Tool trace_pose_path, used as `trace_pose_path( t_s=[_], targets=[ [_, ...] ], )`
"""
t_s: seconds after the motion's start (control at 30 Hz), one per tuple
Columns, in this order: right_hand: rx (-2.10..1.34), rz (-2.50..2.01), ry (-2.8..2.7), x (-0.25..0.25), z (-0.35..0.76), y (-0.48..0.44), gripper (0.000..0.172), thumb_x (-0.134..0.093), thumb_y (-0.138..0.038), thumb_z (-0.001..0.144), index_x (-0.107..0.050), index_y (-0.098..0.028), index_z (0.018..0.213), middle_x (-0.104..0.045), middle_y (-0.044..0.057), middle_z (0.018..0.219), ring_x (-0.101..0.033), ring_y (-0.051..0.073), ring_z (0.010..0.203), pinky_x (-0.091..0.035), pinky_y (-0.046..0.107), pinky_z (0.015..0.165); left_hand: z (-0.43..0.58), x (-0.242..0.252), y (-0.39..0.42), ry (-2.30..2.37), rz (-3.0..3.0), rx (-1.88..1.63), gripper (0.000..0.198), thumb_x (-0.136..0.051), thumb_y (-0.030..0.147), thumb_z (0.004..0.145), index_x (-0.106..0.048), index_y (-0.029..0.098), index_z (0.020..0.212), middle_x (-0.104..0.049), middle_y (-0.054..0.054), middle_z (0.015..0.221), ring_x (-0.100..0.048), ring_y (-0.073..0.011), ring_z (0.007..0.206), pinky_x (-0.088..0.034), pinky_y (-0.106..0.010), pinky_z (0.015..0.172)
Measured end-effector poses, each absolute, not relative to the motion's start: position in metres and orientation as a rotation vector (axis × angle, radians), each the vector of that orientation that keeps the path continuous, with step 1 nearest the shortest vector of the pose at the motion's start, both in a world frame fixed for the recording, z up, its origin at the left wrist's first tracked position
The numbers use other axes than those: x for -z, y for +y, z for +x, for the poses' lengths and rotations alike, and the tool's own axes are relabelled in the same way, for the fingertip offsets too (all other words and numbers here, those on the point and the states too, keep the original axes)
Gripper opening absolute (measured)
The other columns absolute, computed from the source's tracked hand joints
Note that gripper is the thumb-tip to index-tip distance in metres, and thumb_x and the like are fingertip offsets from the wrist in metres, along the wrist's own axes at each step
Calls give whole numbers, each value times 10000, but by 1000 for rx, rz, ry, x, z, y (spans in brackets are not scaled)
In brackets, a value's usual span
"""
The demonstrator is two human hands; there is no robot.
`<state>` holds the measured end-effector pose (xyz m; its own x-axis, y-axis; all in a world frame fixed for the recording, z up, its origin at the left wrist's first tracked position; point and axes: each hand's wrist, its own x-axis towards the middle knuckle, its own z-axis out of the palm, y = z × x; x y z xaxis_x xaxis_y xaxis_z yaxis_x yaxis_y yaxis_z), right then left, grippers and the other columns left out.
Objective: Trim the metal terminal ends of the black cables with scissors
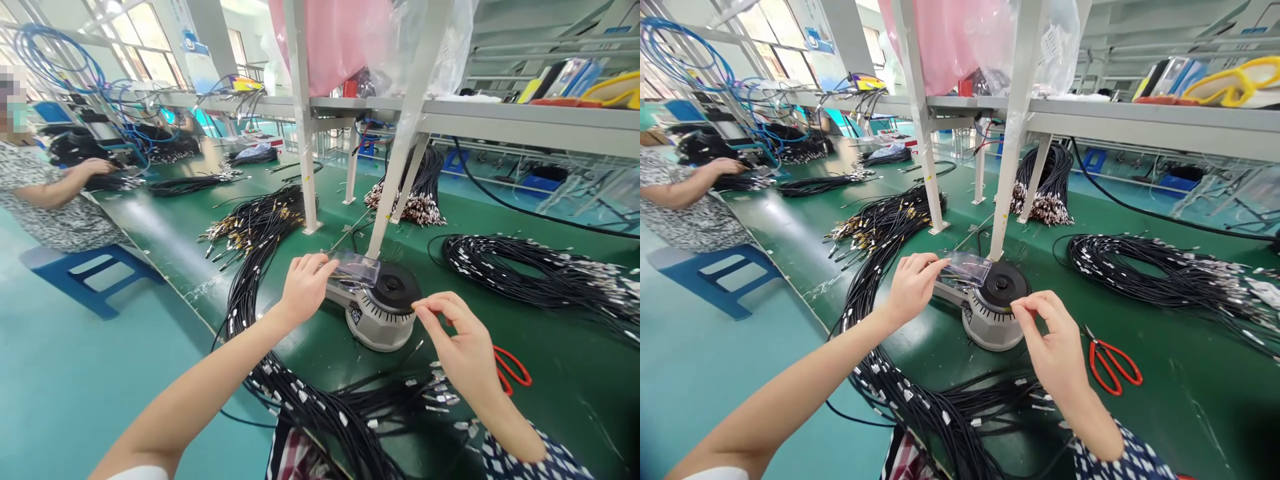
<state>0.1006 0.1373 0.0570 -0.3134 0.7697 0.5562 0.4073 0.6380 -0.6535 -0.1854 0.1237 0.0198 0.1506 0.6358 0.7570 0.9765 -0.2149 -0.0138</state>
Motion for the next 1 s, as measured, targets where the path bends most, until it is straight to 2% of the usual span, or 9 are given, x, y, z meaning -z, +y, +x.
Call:
trace_pose_path(
  t_s=[0.1, 0.2, 0.47, 0.57, 0.67, 0.73, 0.8, 0.9, 1.0],
  targets=[
    [-531, -930, -1950, -50, 109, 134, 113, -601, -282, 944, -662, -241, 857, -631, 24, 883, -588, 172, 819, -459, 285, 698, -181, -21, 123, -1549, -2004, 917, 387, -374, 84, 961, -650, 188, 1212, -688, -115, 1140, -579, -248, 1020, -413, -371, 823],
    [-558, -941, -1957, -45, 116, 131, 113, -599, -292, 944, -659, -247, 859, -631, 21, 885, -585, 174, 822, -458, 288, 710, -176, -20, 122, -1590, -2060, 944, 413, -371, 73, 951, -643, 191, 1238, -675, -116, 1181, -562, -255, 1052, -420, -388, 860],
    [-603, -970, -1961, -43, 122, 129, 139, -595, -321, 941, -660, -255, 837, -627, 15, 884, -582, 176, 819, -448, 290, 714, -175, -28, 131, -1615, -2093, 1001, 399, -390, 52, 918, -716, 193, 1099, -693, -113, 1080, -570, -252, 1001, -446, -420, 871],
    [-642, -978, -1947, -43, 123, 126, 160, -594, -343, 939, -666, -253, 828, -625, 19, 883, -575, 180, 823, -441, 295, 720, -173, -37, 128, -1609, -2092, 1037, 359, -401, 62, 922, -698, 168, 1094, -692, -122, 1083, -568, -258, 1004, -454, -424, 865],
    [-759, -1009, -1923, -43, 126, 121, 180, -607, -377, 929, -679, -251, 823, -631, 20, 888, -561, 182, 817, -430, 299, 726, -158, -43, 108, -1596, -2085, 1308, 307, -414, 99, 948, -648, 156, 1139, -687, -117, 1074, -567, -242, 1006, -449, -411, 902],
    [-907, -1033, -1908, -43, 128, 118, 215, -600, -406, 930, -689, -247, 815, -634, 17, 869, -550, 176, 786, -425, 298, 714, -138, -42, 87, -1630, -2199, 1527, 216, -468, 145, 951, -663, 168, 1042, -691, -88, 997, -580, -217, 966, -446, -378, 898],
    [-1056, -1041, -1892, -43, 129, 113, 249, -579, -427, 938, -703, -244, 823, -634, 15, 848, -541, 167, 752, -423, 293, 691, -113, -38, 65, -1864, -2459, 1706, 191, -499, 218, 958, -680, 172, 999, -681, -68, 916, -589, -185, 865, -459, -308, 780],
    [-1168, -992, -1872, -43, 129, 105, 255, -563, -421, 947, -722, -241, 862, -637, 22, 872, -564, 162, 770, -444, 278, 687, -79, -29, 43, -2342, -2727, 2051, 285, -528, 384, 952, -688, 148, 962, -685, -67, 828, -577, -157, 743, -419, -266, 659],
    [-1137, -888, -1885, -43, 130, 96, 218, -559, -365, 956, -721, -241, 880, -629, 29, 900, -605, 167, 845, -483, 271, 751, -57, -22, 37, -2639, -2623, 2666, 446, -549, 544, 906, -673, 116, 882, -654, -61, 714, -504, -112, 578, -336, -236, 539]
  ],
)
